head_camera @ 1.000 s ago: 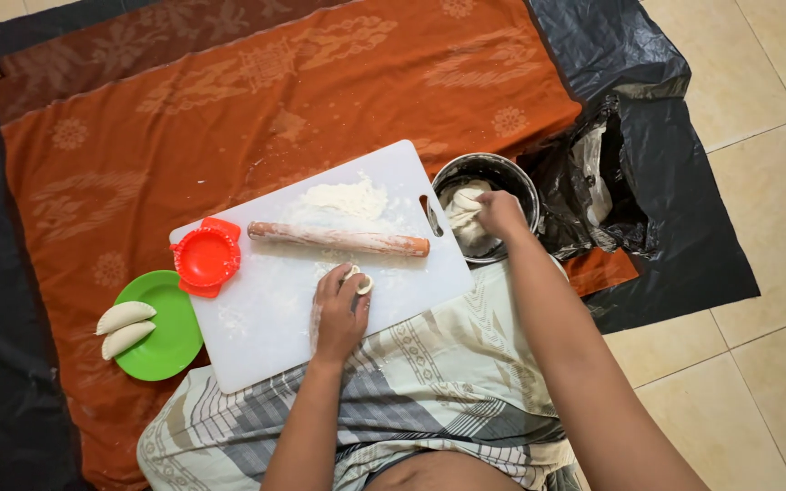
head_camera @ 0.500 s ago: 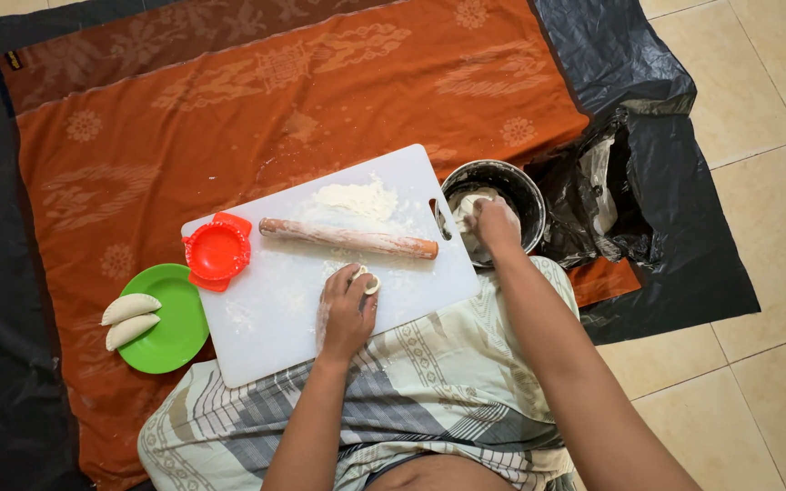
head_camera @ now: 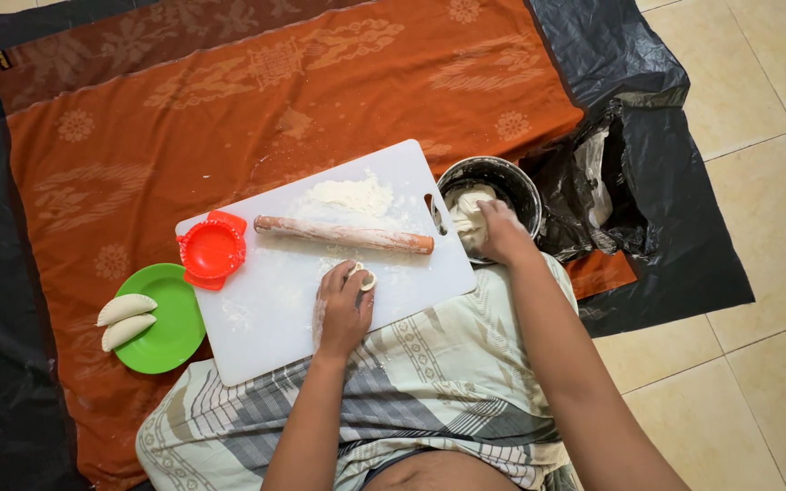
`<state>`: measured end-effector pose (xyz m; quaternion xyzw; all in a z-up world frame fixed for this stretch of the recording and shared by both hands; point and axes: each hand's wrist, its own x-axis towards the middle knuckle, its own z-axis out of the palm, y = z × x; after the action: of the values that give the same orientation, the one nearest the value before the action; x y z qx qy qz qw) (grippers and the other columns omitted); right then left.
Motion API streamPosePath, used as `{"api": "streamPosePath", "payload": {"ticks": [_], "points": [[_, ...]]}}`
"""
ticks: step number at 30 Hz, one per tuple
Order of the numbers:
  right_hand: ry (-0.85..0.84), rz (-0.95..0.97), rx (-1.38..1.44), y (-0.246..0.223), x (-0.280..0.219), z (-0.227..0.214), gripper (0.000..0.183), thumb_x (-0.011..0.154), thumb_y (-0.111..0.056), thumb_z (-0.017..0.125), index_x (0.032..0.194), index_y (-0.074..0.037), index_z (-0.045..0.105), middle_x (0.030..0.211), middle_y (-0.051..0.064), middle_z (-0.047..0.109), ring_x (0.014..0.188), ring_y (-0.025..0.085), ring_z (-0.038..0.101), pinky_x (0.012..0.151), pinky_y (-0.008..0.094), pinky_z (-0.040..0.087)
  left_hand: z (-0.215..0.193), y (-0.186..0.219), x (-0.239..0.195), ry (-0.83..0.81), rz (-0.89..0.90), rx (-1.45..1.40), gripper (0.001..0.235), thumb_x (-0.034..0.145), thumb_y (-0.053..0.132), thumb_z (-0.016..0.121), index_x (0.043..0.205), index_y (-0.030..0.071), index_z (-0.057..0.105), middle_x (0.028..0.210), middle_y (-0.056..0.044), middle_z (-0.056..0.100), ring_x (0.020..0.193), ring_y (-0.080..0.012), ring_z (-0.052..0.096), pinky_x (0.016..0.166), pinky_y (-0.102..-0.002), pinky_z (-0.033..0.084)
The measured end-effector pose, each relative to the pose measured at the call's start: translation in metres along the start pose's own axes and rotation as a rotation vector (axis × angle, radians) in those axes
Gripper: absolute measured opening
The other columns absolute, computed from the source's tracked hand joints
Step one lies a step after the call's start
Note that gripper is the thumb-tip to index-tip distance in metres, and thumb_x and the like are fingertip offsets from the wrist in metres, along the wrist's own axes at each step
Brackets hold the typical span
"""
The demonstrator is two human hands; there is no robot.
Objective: Using a plastic mold to shape dough and hand-rolling dough into small balls.
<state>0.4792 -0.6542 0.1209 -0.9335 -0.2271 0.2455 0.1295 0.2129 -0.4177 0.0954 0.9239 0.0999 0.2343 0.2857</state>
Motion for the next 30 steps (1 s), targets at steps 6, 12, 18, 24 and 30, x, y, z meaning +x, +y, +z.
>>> {"api": "streamPosePath", "payload": {"ticks": [6,12,18,24,30], "points": [[-0.017,-0.069,-0.183,0.019,0.035,0.036,0.061,0.076,-0.027,0.086,0.127,-0.002,0.063,0.121,0.024,0.063,0.108,0.048,0.069,0.091,0.056,0.06,0.0,0.0,0.001,0.005,0.01,0.007,0.028,0.09,0.022,0.066,0.116,0.011,0.067,0.124,-0.014,0.06,0.12,-0.0389,0.06,0.101,-0.051,0.049],[0.021,0.17,-0.006,0.002,0.014,0.014,0.046,0.073,-0.034,0.084,0.1,0.003,0.079,0.095,0.029,0.075,0.1,0.047,0.073,0.084,0.055,0.06,-0.001,0.001,-0.001,0.022,0.006,0.006,0.028,0.089,0.022,0.067,0.115,0.011,0.068,0.125,-0.014,0.061,0.12,-0.0383,0.06,0.101,-0.05,0.049],[-0.007,0.258,0.218,0.029,0.019,0.015,0.044,0.074,-0.053,0.076,0.088,-0.011,0.082,0.076,0.017,0.077,0.087,0.035,0.077,0.089,0.051,0.056,0.002,-0.005,-0.005,0.02,0.002,-0.004,0.029,0.09,0.024,0.067,0.116,0.012,0.067,0.126,-0.013,0.061,0.12,-0.0379,0.06,0.102,-0.05,0.049],[0.061,0.056,0.713,-0.022,-0.042,-0.037,0.094,0.067,-0.003,0.091,0.148,0.005,0.045,0.143,0.047,0.041,0.125,0.064,0.049,0.104,0.068,0.046,0.002,-0.003,-0.004,0.03,-0.004,0.001,0.027,0.091,0.024,0.067,0.116,0.011,0.067,0.126,-0.012,0.061,0.12,-0.0367,0.06,0.102,-0.049,0.049],[0.11,-0.095,-0.007,0.022,0.017,0.019,0.056,0.084,-0.021,0.081,0.136,-0.024,0.06,0.135,0.012,0.056,0.122,0.041,0.063,0.1,0.052,0.056,0.001,-0.001,-0.002,0.047,0.015,0.011,0.027,0.091,0.025,0.066,0.115,0.011,0.067,0.123,-0.013,0.061,0.117,-0.0377,0.061,0.1,-0.05,0.05]]}}
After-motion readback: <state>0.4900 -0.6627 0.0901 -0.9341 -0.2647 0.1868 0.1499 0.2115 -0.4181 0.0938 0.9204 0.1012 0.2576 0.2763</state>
